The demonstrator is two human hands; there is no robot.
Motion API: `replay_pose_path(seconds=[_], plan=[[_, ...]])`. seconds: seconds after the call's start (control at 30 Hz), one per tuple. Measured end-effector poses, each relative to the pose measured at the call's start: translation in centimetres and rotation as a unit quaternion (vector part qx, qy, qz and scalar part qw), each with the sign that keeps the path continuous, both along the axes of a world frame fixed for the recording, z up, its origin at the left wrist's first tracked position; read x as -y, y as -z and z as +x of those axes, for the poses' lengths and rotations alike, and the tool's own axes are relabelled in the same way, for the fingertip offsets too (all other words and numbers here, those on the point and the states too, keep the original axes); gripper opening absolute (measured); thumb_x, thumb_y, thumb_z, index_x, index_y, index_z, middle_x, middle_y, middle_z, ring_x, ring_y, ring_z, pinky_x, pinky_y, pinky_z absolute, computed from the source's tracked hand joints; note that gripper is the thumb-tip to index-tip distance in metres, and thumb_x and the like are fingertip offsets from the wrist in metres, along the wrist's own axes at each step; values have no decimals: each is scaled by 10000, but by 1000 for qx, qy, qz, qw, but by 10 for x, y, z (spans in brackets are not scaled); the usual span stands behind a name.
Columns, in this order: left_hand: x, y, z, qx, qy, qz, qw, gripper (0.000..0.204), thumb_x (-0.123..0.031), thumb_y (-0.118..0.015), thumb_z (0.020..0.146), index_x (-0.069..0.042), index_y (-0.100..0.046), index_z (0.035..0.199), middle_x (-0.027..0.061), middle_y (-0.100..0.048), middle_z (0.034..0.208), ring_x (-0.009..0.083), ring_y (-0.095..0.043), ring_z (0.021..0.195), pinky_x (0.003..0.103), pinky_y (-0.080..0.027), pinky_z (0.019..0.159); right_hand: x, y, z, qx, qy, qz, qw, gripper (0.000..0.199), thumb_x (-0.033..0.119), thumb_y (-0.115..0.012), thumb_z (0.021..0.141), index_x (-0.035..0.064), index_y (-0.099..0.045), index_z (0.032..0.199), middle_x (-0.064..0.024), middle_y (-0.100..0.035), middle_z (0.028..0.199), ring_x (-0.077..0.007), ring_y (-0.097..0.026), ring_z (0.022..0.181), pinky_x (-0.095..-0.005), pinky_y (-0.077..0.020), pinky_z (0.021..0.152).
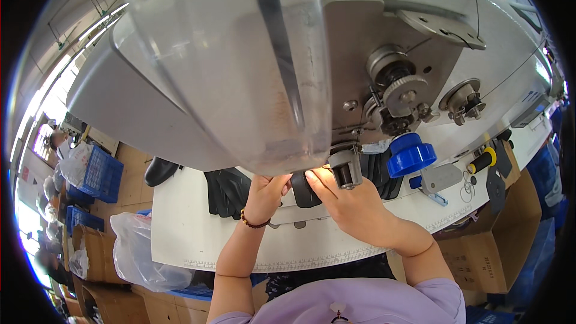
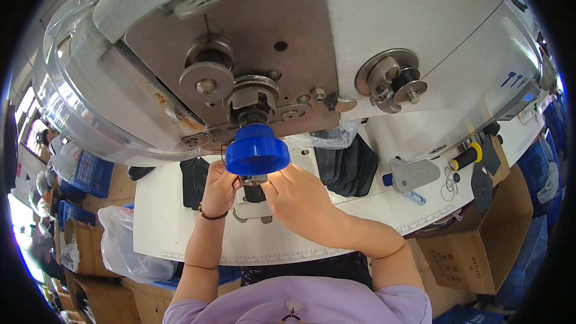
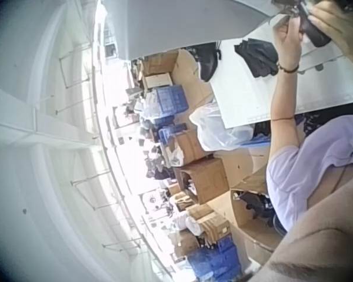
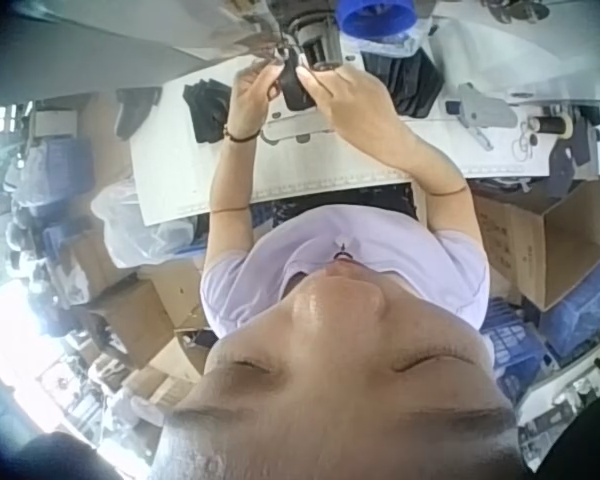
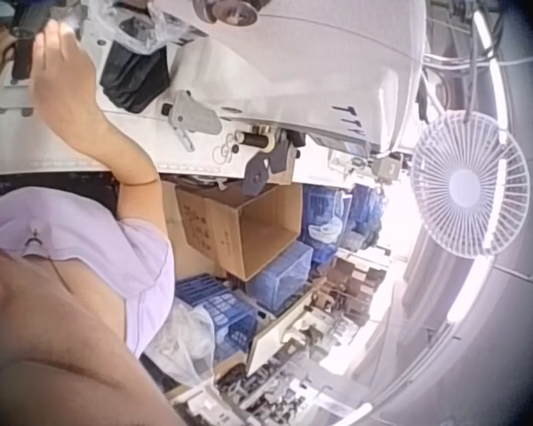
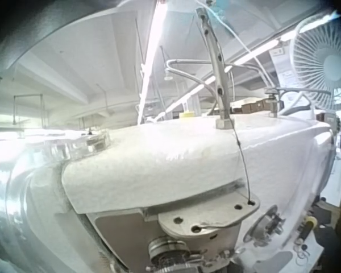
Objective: Using an industrial stitching machine to join pieces of leather for shoe construction.
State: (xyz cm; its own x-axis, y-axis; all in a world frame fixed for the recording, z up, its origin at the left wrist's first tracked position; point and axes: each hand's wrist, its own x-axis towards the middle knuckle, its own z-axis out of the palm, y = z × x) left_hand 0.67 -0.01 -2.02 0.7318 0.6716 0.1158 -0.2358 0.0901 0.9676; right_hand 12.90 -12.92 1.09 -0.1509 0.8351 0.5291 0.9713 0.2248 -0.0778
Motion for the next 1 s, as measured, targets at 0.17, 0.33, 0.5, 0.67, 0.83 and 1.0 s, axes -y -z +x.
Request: replay_pose_path(seconds=[0.17,0.33,0.5,0.67,0.83,1.0], plan=[[0,0,-5,-17,-13,26,999,161,-64,-431,780,-20,-519,652,-30,-438,527,14,-351,454,159,-267,398,1,-3,-3,25,9,-7,1000,478,7,-517,543,-20,-463,1017,-115,-438,999,-205,-477,796,-256,-404,521],[5,-12,-7,-69,17,27,997,211,-109,-460,788,-8,-534,619,-16,-473,519,15,-377,443,161,-282,394,-3,4,-5,4,10,50,999,468,4,-519,546,-18,-468,1011,-120,-445,998,-195,-495,700,-252,-402,495],[20,-20,-15,-138,40,95,985,257,-153,-510,777,-10,-513,563,-28,-437,488,10,-352,455,168,-271,394,13,11,-9,-31,10,130,991,327,31,-547,556,-24,-498,875,-107,-477,855,-212,-478,709,-274,-409,534],[20,3,-84,-247,100,183,946,309,-132,-557,741,-9,-415,496,-32,-344,459,24,-283,458,196,-239,391,36,69,31,-112,159,33,980,272,84,-568,618,-16,-515,865,-103,-481,812,-234,-451,747,-303,-398,599],[28,12,-114,-287,-27,140,947,313,-142,-559,738,-6,-420,493,-30,-353,440,25,-302,451,195,-238,400,2,96,69,-54,320,18,946,426,242,-630,601,0,-505,928,-109,-455,938,-254,-403,843,-338,-336,701],[-1,41,-148,-312,-279,178,891,327,-168,-543,754,-2,-421,499,-35,-342,434,32,-290,447,196,-232,407,-5,106,66,5,363,41,931,524,308,-644,587,32,-475,999,-124,-402,1046,-297,-347,959,-445,-264,784]])
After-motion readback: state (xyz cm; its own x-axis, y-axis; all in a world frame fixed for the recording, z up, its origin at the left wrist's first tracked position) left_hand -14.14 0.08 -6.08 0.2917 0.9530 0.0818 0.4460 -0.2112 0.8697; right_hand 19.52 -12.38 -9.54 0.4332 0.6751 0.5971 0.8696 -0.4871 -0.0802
